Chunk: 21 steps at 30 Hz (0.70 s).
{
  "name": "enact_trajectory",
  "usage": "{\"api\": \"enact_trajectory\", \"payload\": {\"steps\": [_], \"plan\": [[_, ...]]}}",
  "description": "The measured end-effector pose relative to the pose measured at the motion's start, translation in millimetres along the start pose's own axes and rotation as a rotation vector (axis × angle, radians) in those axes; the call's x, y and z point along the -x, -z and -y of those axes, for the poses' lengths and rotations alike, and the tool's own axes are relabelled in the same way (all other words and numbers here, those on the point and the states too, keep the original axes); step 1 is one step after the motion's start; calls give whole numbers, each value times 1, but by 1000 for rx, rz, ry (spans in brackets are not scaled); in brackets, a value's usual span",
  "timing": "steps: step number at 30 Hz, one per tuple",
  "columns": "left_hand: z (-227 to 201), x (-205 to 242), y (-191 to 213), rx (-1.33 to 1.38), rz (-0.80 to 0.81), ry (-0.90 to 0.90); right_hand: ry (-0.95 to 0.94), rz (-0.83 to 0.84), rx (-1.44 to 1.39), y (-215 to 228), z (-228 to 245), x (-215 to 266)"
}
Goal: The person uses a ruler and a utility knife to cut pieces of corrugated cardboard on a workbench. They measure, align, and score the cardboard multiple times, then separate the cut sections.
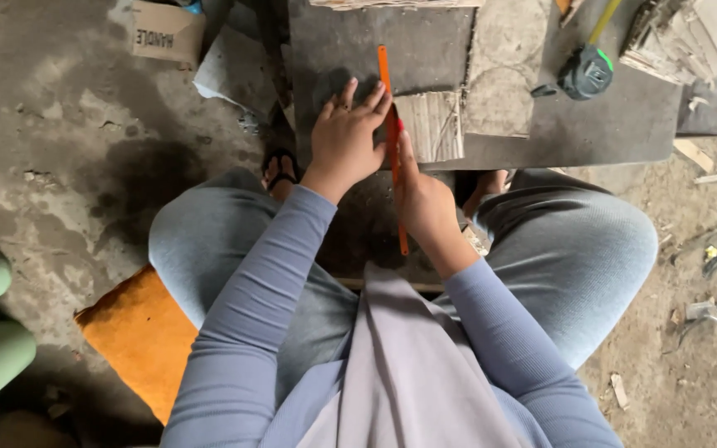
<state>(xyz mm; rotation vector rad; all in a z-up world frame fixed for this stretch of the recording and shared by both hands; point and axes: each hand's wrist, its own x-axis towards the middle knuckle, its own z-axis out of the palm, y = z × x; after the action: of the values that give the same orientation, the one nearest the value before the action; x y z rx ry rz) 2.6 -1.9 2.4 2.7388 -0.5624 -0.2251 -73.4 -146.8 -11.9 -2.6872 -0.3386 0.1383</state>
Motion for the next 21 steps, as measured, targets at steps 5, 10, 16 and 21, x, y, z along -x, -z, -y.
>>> {"api": "enact_trajectory", "payload": {"steps": [5, 10, 16, 21], "plan": [[-3, 1, 2, 12, 12, 19, -18, 42, 13, 9, 7, 6], [0, -2, -2, 9, 12, 36, -99, 130, 127, 3, 11, 19], [-1, -1, 0, 22, 16, 20, -49, 54, -34, 10, 10, 12], [-2, 3, 0, 9, -20, 16, -40, 158, 185, 30, 30, 32]]}}
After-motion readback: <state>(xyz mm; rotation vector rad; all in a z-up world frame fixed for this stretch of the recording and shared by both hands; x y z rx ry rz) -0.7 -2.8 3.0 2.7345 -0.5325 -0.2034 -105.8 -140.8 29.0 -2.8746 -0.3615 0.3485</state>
